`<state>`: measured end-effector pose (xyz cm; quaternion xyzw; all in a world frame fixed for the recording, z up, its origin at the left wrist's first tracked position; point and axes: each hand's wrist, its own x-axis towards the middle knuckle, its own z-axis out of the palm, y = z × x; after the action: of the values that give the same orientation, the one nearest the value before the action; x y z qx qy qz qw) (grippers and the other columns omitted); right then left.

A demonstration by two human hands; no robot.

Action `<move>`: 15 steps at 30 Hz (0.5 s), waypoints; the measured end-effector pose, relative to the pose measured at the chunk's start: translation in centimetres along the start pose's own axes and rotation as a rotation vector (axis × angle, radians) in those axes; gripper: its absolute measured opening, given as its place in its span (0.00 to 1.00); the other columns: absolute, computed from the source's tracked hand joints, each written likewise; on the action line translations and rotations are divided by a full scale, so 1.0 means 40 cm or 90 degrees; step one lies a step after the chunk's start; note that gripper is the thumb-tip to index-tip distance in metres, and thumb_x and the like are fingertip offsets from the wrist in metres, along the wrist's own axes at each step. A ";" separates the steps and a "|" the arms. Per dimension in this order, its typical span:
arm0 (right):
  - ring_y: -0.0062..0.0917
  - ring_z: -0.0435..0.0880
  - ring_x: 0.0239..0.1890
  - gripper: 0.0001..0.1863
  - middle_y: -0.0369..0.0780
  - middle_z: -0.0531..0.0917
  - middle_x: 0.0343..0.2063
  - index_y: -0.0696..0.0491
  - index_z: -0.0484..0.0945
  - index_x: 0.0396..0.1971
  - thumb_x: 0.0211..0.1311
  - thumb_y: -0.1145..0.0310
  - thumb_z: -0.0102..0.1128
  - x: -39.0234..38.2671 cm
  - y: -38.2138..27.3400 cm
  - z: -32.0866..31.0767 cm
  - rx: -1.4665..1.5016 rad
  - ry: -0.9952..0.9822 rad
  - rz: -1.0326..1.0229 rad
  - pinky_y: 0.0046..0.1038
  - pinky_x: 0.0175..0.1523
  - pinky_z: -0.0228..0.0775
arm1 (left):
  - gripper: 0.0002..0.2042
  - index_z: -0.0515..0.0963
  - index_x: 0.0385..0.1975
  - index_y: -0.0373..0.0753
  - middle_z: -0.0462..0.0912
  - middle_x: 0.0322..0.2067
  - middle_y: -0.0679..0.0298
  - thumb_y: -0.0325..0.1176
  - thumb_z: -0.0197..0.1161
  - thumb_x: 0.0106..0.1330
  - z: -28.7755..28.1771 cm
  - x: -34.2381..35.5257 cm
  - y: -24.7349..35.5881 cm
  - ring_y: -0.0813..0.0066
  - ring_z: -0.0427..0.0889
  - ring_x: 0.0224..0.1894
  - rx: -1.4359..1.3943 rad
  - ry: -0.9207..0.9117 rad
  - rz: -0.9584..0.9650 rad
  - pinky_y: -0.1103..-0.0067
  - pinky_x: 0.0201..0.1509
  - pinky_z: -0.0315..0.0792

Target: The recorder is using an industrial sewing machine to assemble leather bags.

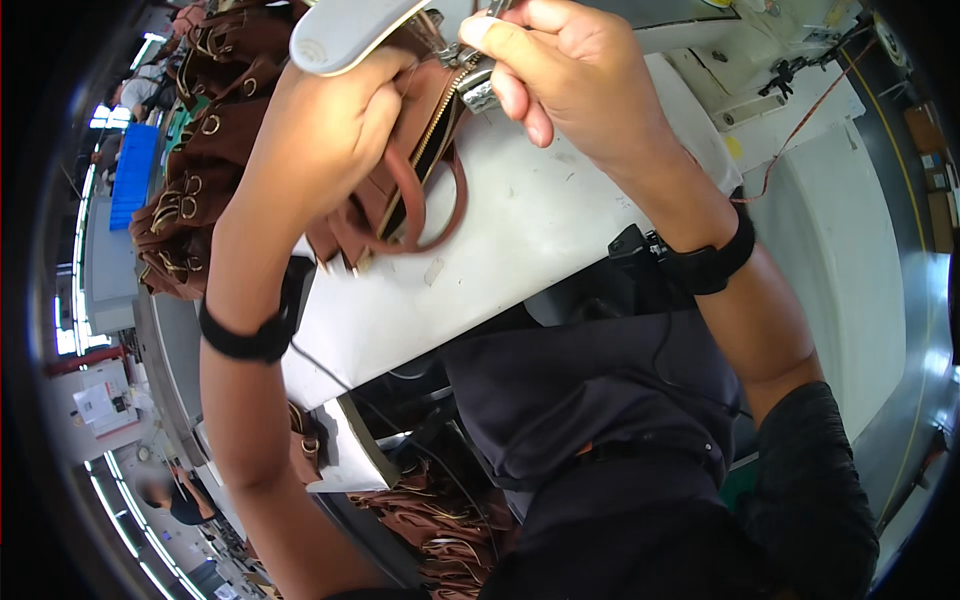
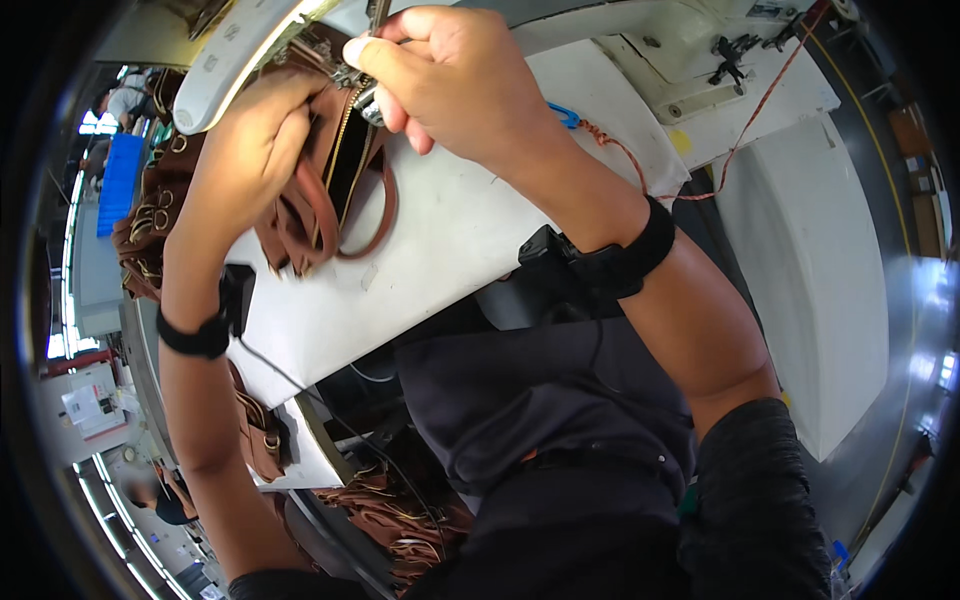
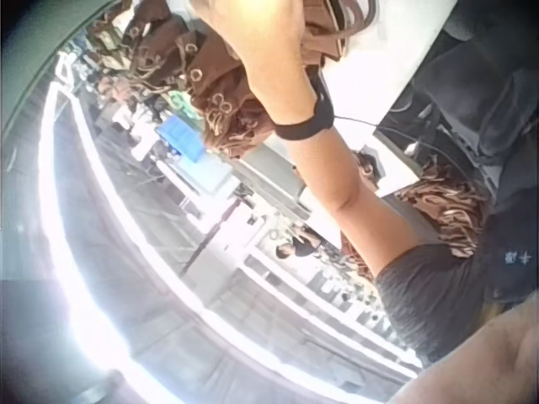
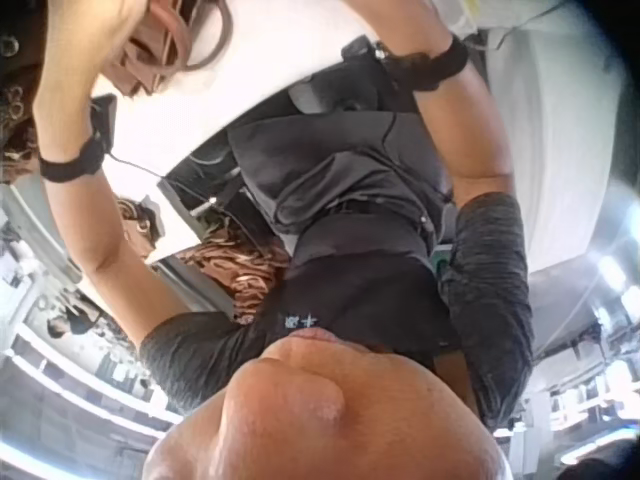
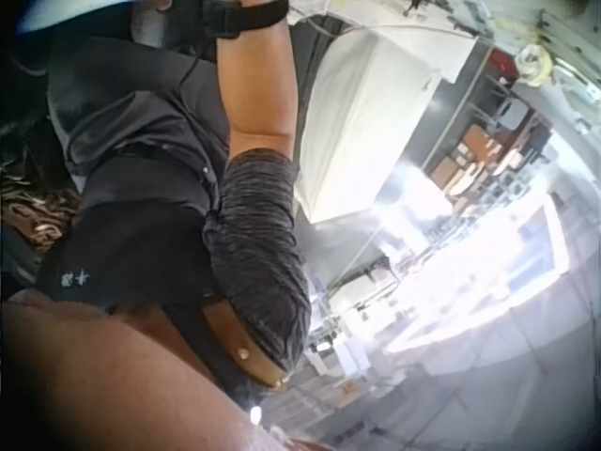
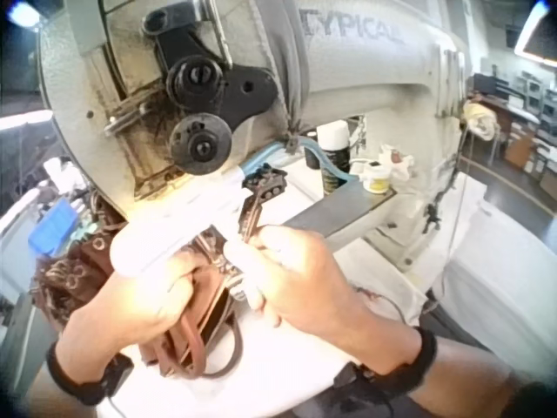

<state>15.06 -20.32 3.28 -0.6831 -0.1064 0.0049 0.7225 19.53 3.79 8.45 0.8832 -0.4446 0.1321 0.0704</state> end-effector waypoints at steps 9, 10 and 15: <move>0.14 0.76 0.14 0.15 0.36 0.84 0.18 0.63 0.85 0.41 0.75 0.63 0.65 0.015 0.044 0.036 0.067 0.068 -0.101 0.22 0.22 0.66 | 0.14 0.85 0.50 0.35 0.88 0.44 0.48 0.39 0.65 0.75 -0.023 -0.061 0.135 0.46 0.86 0.49 -0.064 -0.034 -0.256 0.63 0.57 0.79; 0.15 0.76 0.15 0.15 0.37 0.85 0.18 0.63 0.85 0.41 0.75 0.63 0.65 0.014 0.045 0.034 0.053 0.076 -0.098 0.23 0.22 0.66 | 0.15 0.85 0.52 0.35 0.88 0.47 0.48 0.38 0.65 0.75 -0.020 -0.063 0.136 0.48 0.86 0.50 -0.073 -0.043 -0.276 0.64 0.57 0.79; 0.11 0.74 0.16 0.11 0.33 0.81 0.18 0.59 0.84 0.46 0.77 0.65 0.66 0.006 0.055 0.028 0.016 0.070 -0.152 0.19 0.22 0.62 | 0.17 0.83 0.58 0.36 0.87 0.53 0.56 0.38 0.67 0.76 0.002 -0.044 0.097 0.68 0.86 0.53 -0.339 -0.022 -0.364 0.72 0.59 0.78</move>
<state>15.43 -19.05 1.21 -0.6555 -0.1471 -0.1172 0.7314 15.43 2.79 7.88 0.9244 -0.2006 -0.0276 0.3233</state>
